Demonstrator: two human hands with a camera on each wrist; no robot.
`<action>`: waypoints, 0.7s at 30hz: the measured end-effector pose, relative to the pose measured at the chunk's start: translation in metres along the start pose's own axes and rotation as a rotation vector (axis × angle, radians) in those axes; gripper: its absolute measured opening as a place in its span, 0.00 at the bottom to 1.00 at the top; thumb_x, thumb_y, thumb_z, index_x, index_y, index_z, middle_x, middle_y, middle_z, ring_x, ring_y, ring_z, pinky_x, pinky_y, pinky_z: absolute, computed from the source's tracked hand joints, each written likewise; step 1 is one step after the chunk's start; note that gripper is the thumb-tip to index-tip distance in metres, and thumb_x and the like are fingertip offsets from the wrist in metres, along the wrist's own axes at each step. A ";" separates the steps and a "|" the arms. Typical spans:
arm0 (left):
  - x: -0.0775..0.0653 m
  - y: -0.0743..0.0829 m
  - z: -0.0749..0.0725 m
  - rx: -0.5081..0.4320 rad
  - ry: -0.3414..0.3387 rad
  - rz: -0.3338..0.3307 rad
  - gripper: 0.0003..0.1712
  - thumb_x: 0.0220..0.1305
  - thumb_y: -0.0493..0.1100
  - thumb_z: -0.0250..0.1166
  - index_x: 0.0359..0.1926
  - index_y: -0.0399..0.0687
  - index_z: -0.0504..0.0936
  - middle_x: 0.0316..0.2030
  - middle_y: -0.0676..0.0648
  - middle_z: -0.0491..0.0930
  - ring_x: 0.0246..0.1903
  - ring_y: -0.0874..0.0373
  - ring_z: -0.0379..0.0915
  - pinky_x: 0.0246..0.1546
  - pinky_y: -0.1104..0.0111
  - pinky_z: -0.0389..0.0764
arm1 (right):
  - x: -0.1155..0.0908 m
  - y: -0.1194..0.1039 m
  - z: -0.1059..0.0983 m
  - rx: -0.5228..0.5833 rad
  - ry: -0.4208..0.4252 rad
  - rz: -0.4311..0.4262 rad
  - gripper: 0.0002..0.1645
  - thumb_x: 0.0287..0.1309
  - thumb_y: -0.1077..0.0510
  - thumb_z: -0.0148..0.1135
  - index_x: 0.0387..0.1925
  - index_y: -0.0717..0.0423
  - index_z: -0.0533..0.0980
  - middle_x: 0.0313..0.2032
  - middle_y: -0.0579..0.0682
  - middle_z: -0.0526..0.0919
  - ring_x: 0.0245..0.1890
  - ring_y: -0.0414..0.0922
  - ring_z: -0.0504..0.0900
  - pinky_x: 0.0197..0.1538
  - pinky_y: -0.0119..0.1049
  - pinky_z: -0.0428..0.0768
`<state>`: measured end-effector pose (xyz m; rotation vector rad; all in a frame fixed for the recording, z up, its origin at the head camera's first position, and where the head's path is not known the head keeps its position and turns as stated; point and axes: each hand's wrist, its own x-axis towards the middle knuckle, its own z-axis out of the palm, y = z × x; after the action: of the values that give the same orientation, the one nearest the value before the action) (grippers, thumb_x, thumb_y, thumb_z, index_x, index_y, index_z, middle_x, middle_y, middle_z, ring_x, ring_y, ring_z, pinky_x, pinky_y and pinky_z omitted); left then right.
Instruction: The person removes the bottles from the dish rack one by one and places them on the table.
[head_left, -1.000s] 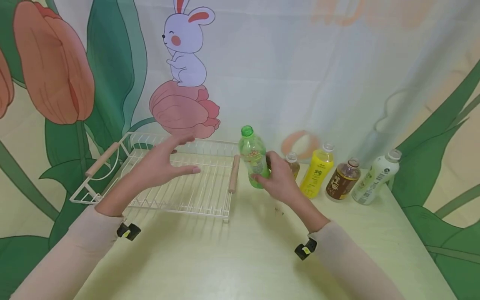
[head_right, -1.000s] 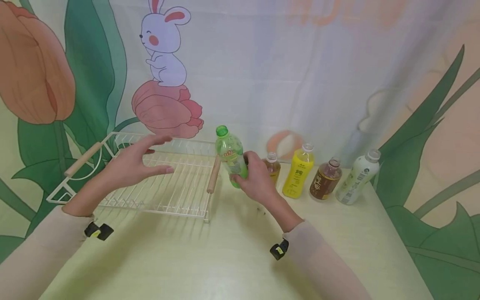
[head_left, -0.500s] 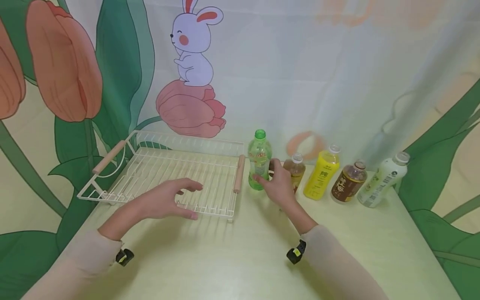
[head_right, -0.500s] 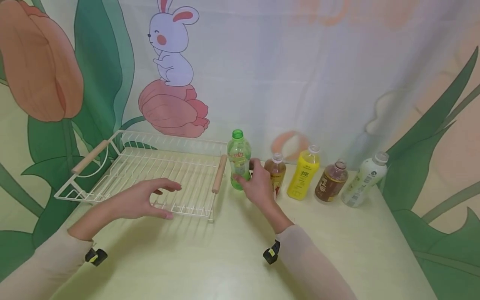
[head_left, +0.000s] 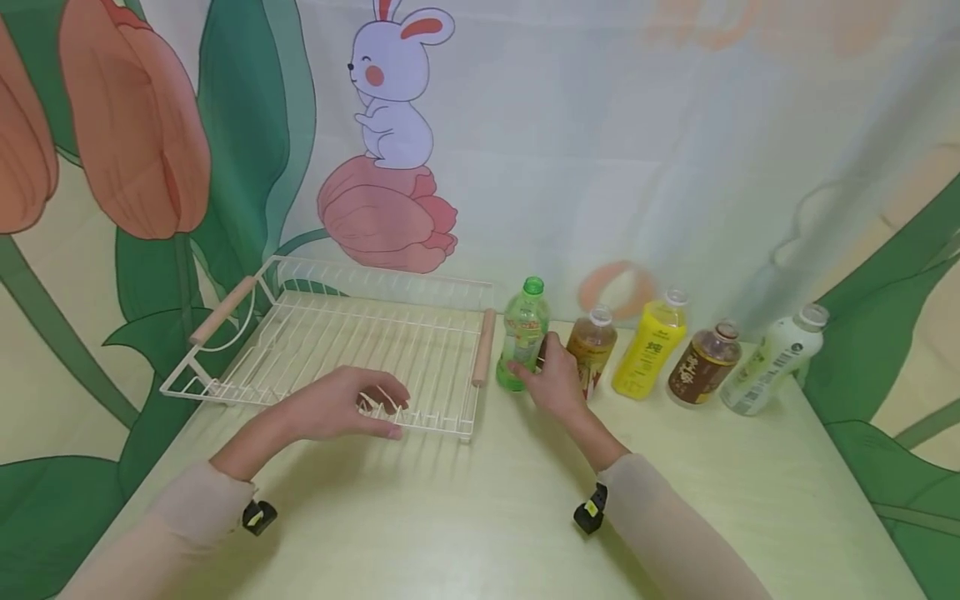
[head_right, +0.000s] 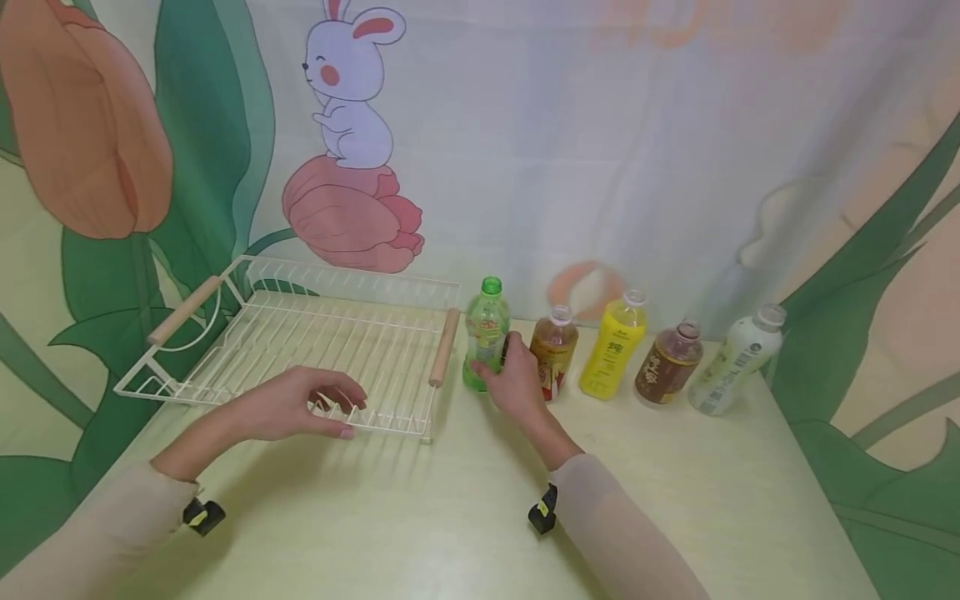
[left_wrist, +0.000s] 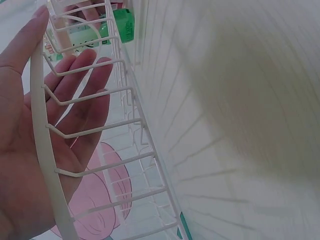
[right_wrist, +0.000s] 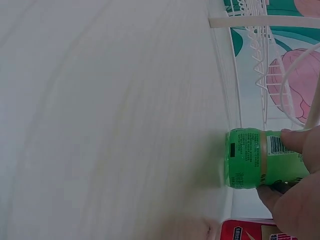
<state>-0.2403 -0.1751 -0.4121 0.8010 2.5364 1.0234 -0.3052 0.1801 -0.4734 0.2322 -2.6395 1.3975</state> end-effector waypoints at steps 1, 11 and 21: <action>0.000 0.000 0.000 -0.001 -0.008 -0.003 0.32 0.59 0.62 0.79 0.58 0.50 0.86 0.51 0.52 0.87 0.52 0.51 0.83 0.57 0.50 0.83 | 0.000 0.001 0.000 0.001 0.001 0.002 0.36 0.65 0.57 0.75 0.64 0.66 0.66 0.64 0.66 0.78 0.66 0.62 0.79 0.66 0.53 0.80; 0.002 0.001 0.001 -0.010 -0.049 -0.006 0.29 0.61 0.62 0.78 0.55 0.50 0.87 0.49 0.51 0.87 0.52 0.48 0.82 0.58 0.49 0.82 | -0.009 0.001 -0.003 -0.166 -0.090 0.059 0.41 0.70 0.50 0.72 0.70 0.69 0.63 0.62 0.67 0.80 0.60 0.61 0.82 0.59 0.55 0.83; 0.002 0.003 -0.012 -0.020 -0.114 -0.020 0.29 0.66 0.60 0.74 0.60 0.49 0.84 0.52 0.52 0.85 0.55 0.51 0.82 0.60 0.50 0.81 | -0.060 -0.024 -0.043 -0.384 -0.479 0.092 0.61 0.67 0.37 0.71 0.80 0.71 0.53 0.76 0.70 0.64 0.76 0.63 0.66 0.75 0.60 0.67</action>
<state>-0.2462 -0.1780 -0.4018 0.8027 2.4300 0.9672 -0.2396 0.2061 -0.4419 0.4496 -3.2771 0.9087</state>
